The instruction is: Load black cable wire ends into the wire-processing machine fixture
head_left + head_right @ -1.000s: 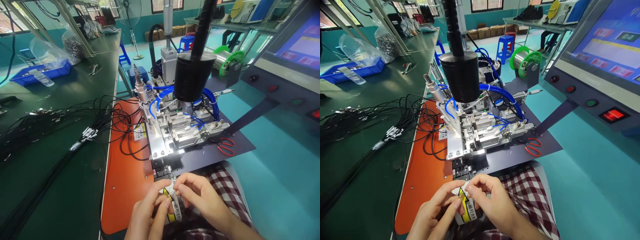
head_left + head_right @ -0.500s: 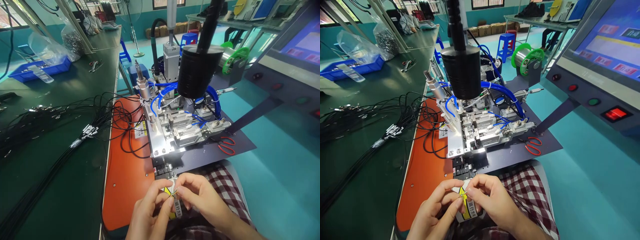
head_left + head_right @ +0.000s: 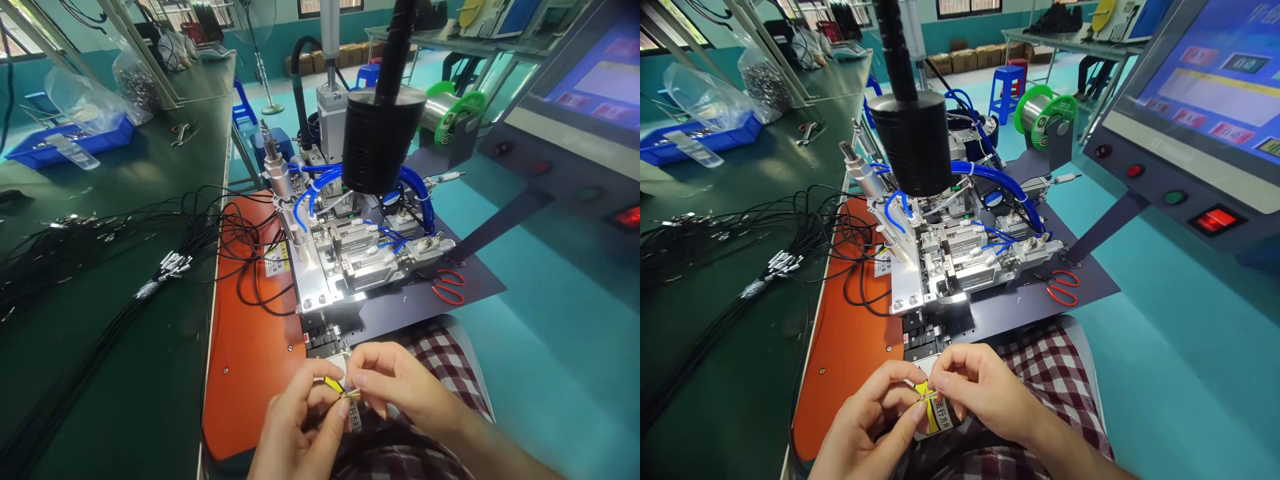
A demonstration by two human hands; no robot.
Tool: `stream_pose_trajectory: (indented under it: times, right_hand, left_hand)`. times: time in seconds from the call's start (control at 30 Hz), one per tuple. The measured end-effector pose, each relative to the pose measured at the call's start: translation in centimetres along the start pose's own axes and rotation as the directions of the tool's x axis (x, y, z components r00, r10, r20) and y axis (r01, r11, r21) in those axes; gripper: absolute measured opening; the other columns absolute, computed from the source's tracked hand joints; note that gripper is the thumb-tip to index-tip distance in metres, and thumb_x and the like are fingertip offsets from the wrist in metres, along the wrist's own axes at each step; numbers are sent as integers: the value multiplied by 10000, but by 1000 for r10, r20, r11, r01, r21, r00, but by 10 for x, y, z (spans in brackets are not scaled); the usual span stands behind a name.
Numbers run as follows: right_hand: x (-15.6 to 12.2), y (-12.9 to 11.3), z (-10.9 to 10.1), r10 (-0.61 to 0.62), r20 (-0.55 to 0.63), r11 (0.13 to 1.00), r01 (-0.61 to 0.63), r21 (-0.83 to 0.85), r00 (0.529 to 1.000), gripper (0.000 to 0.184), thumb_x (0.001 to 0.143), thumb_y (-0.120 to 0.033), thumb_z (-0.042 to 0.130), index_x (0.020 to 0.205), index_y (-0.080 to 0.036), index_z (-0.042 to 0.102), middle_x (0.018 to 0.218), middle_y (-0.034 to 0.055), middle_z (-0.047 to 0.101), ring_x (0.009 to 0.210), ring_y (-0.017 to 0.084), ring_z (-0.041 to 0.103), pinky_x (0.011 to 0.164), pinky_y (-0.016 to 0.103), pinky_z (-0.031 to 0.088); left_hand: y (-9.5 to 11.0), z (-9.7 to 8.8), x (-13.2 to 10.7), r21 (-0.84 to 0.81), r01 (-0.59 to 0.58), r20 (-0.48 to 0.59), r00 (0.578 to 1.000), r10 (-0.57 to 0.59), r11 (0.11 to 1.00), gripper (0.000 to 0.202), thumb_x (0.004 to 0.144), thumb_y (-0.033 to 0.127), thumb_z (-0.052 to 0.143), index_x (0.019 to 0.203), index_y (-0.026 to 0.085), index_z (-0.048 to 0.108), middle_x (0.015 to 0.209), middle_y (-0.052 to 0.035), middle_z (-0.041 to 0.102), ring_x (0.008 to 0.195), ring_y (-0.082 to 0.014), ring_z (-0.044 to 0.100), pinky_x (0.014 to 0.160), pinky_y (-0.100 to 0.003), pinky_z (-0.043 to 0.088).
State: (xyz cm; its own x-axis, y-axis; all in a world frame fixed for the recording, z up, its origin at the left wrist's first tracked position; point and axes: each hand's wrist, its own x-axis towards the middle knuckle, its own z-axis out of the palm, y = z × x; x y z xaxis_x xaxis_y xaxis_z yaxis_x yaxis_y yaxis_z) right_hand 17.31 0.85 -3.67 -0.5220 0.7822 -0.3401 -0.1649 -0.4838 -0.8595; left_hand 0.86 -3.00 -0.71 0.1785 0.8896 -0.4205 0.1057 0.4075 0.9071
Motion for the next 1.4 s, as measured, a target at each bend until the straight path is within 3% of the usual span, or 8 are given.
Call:
stream_pose_trajectory:
  times: [0.23, 0.37, 0.63, 0.8, 1.07, 1.27, 1.4]
  right_hand:
    - [-4, -9, 3, -46, -44, 989, 40, -145, 998, 309, 826, -422, 624, 715, -143, 553, 619, -40, 499, 473, 60, 408, 471, 197, 330]
    - [-2, -7, 2, -52, -55, 990, 44, -135, 997, 291, 828, -405, 625, 728, -139, 567, 626, -38, 505, 475, 61, 409, 474, 198, 327]
    - [-4, -3, -1, -99, -187, 991, 80, -107, 977, 259, 859, -406, 598, 793, -156, 593, 703, -19, 569, 482, 56, 416, 468, 194, 309]
    - [-9, -4, 5, -73, -150, 990, 54, -131, 986, 257, 829, -407, 631, 777, -157, 599, 645, -31, 539, 505, 73, 441, 487, 195, 341]
    - [-5, -1, 9, -82, -184, 995, 69, -75, 980, 300, 812, -456, 641, 812, -158, 613, 681, -19, 572, 481, 62, 421, 475, 194, 345]
    - [-2, -6, 11, -73, -161, 995, 61, -80, 984, 369, 770, -508, 673, 792, -146, 601, 599, -42, 513, 471, 62, 403, 465, 190, 333]
    - [-2, -5, 14, -60, -158, 997, 52, -58, 986, 367, 758, -499, 690, 762, -148, 584, 593, -43, 508, 475, 65, 397, 458, 191, 324]
  left_hand:
    - [-2, -8, 8, 118, -46, 93, 995, 35, 992, 209, 859, 362, 567, 781, 171, 598, 629, 12, 534, 573, -108, 452, 537, -200, 356]
    - [2, -11, 10, 74, 8, 93, 996, -15, 997, 219, 838, 363, 593, 760, 162, 631, 601, 29, 485, 513, -87, 364, 476, -195, 303]
    - [-4, -10, 5, -12, 55, -15, 998, -55, 998, 201, 798, 359, 646, 745, 181, 569, 531, 54, 498, 461, -85, 440, 463, -181, 356]
    - [-4, -8, 6, -27, 91, -20, 996, -92, 995, 228, 778, 372, 665, 743, 181, 546, 515, 54, 517, 446, -92, 494, 454, -179, 384]
    - [4, -7, 5, -75, 73, -6, 997, -73, 995, 344, 799, 494, 620, 751, 155, 581, 575, 31, 534, 431, -58, 420, 437, -177, 308]
    - [0, -7, 6, -85, 76, 44, 996, -72, 993, 409, 832, 525, 571, 684, 144, 547, 562, 15, 534, 404, -40, 364, 430, -190, 244]
    - [3, -4, 5, -156, 100, 2, 995, -101, 983, 397, 799, 534, 613, 757, 141, 573, 553, 36, 513, 391, -27, 322, 406, -182, 188]
